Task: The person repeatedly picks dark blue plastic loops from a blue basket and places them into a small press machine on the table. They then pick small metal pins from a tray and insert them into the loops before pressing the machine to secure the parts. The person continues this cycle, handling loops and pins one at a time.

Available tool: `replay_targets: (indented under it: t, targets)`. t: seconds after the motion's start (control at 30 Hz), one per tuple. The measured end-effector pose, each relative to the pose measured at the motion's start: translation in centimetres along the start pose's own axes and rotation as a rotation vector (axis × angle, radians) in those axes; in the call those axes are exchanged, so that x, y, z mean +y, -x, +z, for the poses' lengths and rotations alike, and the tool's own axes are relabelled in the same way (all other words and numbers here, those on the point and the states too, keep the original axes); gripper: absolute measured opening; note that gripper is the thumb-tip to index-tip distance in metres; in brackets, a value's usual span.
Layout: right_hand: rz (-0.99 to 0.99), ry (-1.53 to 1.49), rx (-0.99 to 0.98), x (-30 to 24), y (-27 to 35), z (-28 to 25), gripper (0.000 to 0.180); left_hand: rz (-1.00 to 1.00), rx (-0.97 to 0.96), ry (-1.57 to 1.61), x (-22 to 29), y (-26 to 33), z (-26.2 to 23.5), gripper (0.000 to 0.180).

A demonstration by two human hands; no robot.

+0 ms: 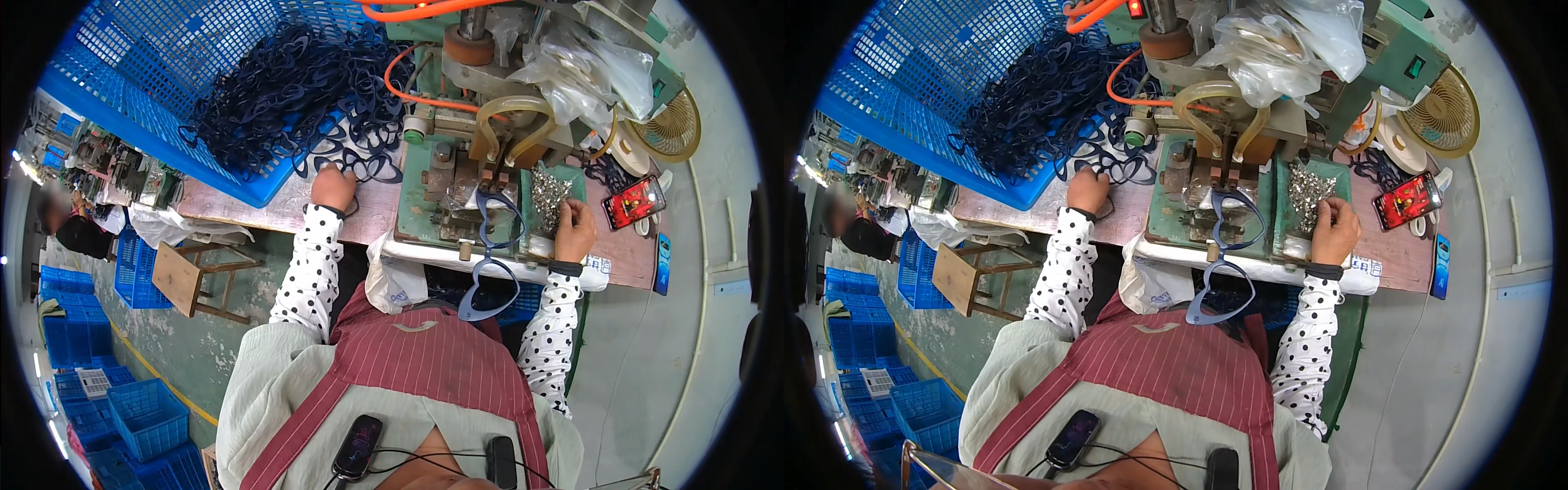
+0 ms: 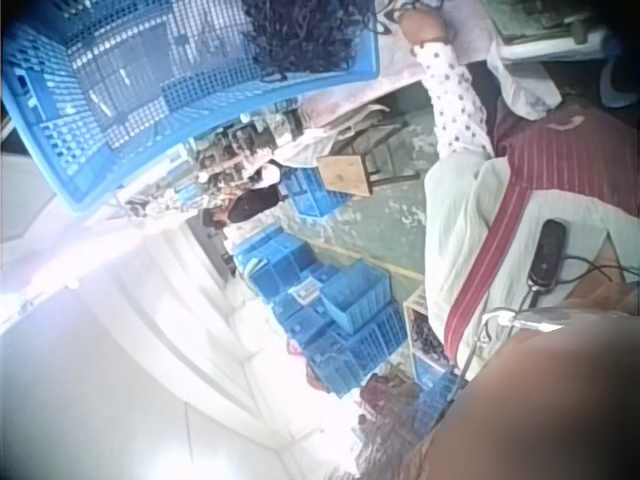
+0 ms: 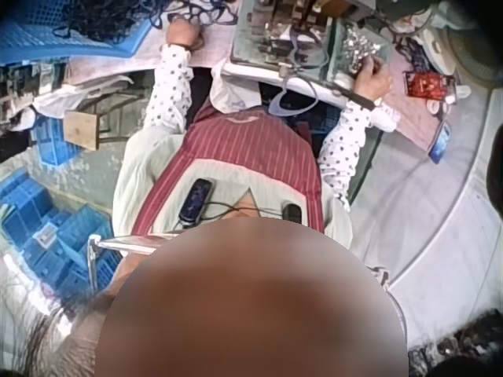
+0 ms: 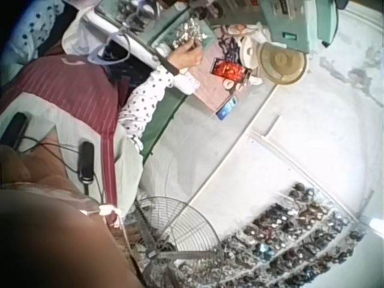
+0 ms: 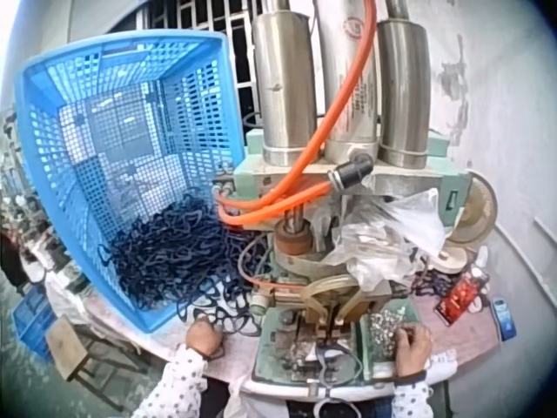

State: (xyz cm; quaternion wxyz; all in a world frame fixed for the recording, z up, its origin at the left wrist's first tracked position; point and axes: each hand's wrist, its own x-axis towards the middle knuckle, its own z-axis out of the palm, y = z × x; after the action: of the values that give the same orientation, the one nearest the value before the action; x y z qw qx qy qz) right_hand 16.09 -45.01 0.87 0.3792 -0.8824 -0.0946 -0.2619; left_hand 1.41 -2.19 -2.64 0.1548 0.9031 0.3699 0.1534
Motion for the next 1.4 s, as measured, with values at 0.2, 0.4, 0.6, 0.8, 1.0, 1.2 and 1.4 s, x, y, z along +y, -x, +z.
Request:
replay_targets:
  t: [0.2,0.4,0.6,0.8,1.0,1.2,1.4]
  targets:
    - [-0.201,0.136,0.022,-0.3,-0.3,0.6,0.007,0.198,0.308,0.357,6.0,3.1,-6.5,0.021]
    - [-0.166,-0.097,-0.003,-6.1,-0.6,-0.2,0.008,1.155,0.451,0.497,13.2,7.5,-10.3,0.039]
    - [0.115,-0.677,-0.331,-13.7,-0.2,-3.4,0.016,1.384,0.407,0.539,16.6,10.9,-10.1,0.033]
    - [0.185,-0.705,-0.427,-16.3,0.5,-3.3,0.033,1.459,0.253,0.654,17.3,11.5,-9.8,0.031]
    - [0.259,-0.808,-0.444,-17.9,-0.1,-2.7,0.047,1.607,0.237,0.63,16.9,11.7,-10.3,0.027]
    - [0.212,-0.819,-0.403,-16.7,-0.2,-2.5,0.053,1.682,0.157,0.726,17.3,11.3,-10.5,0.026]
    - [0.07,0.036,0.003,-4.0,-2.2,-1.8,0.036,1.727,0.151,0.762,17.9,11.3,-10.1,0.028]
